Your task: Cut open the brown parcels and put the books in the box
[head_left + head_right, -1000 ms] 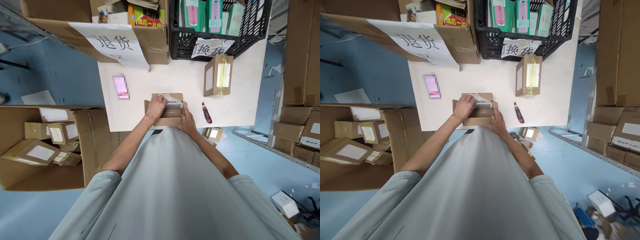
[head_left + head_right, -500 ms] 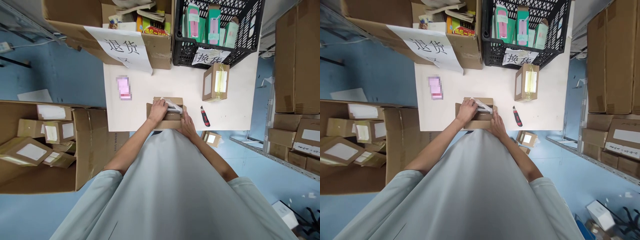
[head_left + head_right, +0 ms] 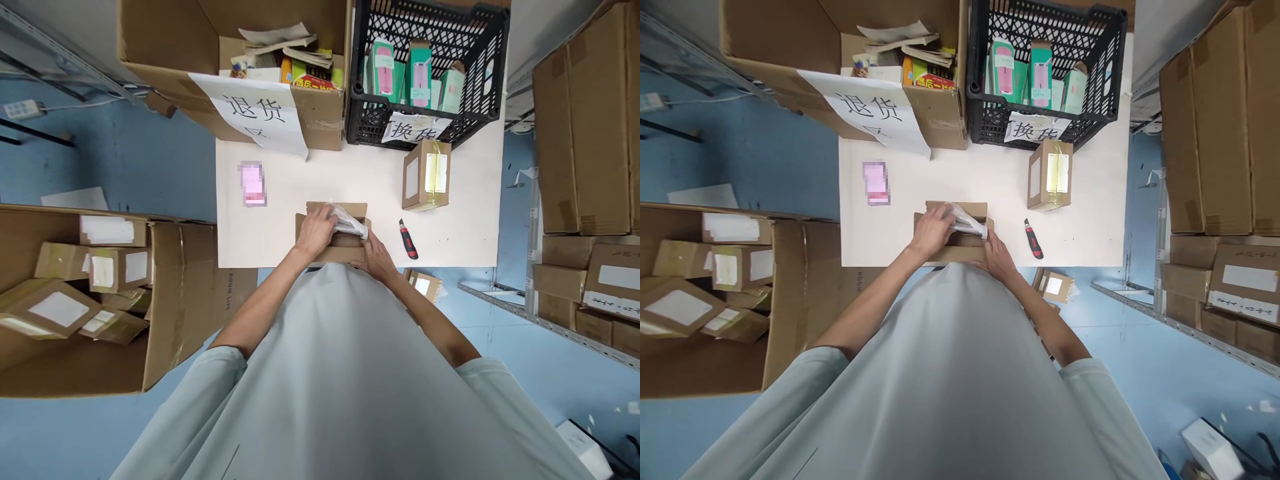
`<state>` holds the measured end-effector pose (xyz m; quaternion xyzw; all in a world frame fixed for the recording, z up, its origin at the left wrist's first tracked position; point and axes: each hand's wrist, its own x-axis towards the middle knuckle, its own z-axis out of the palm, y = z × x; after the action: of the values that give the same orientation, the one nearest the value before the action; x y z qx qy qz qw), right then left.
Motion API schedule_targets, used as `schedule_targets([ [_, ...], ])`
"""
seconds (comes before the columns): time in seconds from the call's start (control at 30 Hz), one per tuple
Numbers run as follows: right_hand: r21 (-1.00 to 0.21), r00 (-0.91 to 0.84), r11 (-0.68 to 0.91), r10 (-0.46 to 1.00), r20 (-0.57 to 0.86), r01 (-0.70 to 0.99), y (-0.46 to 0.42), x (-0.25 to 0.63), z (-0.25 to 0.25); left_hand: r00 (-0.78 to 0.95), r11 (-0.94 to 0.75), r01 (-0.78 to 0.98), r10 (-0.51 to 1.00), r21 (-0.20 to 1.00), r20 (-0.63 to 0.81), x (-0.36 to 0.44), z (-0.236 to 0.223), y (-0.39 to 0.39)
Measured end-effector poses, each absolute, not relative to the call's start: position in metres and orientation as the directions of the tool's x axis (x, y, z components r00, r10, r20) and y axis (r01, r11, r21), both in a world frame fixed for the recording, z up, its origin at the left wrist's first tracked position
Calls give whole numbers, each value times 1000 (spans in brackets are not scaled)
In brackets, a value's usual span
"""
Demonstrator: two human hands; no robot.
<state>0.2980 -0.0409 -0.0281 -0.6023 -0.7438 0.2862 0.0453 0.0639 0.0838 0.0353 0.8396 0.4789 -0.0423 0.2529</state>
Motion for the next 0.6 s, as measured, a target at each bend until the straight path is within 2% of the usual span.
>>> schedule_targets([
  [0.1, -595, -223, 33, 943, -248, 803, -38, 299, -18, 534, -392, 805, 806, 446, -254, 53, 61, 76],
  [0.23, -678, -24, -100, 985, -171, 728, -30, 298, 14, 525, -381, 781, 829, 495, -191, 38, 97, 70],
  [0.3, -647, 30, -99, 993, -117, 756, -23, 296, 40, 526, -400, 770, 839, 497, -142, 33, 113, 70],
  [0.37, -579, -36, -20, 996, -85, 815, -15, 292, 69, 541, -437, 754, 837, 490, -85, 31, 127, 73],
  [0.47, -489, -180, 90, 974, -139, 867, -1, 281, 107, 593, -508, 703, 805, 498, -16, 32, 144, 81],
  [0.6, -432, -219, 125, 959, -177, 893, 15, 263, 129, 642, -550, 632, 766, 546, 28, 37, 156, 89],
])
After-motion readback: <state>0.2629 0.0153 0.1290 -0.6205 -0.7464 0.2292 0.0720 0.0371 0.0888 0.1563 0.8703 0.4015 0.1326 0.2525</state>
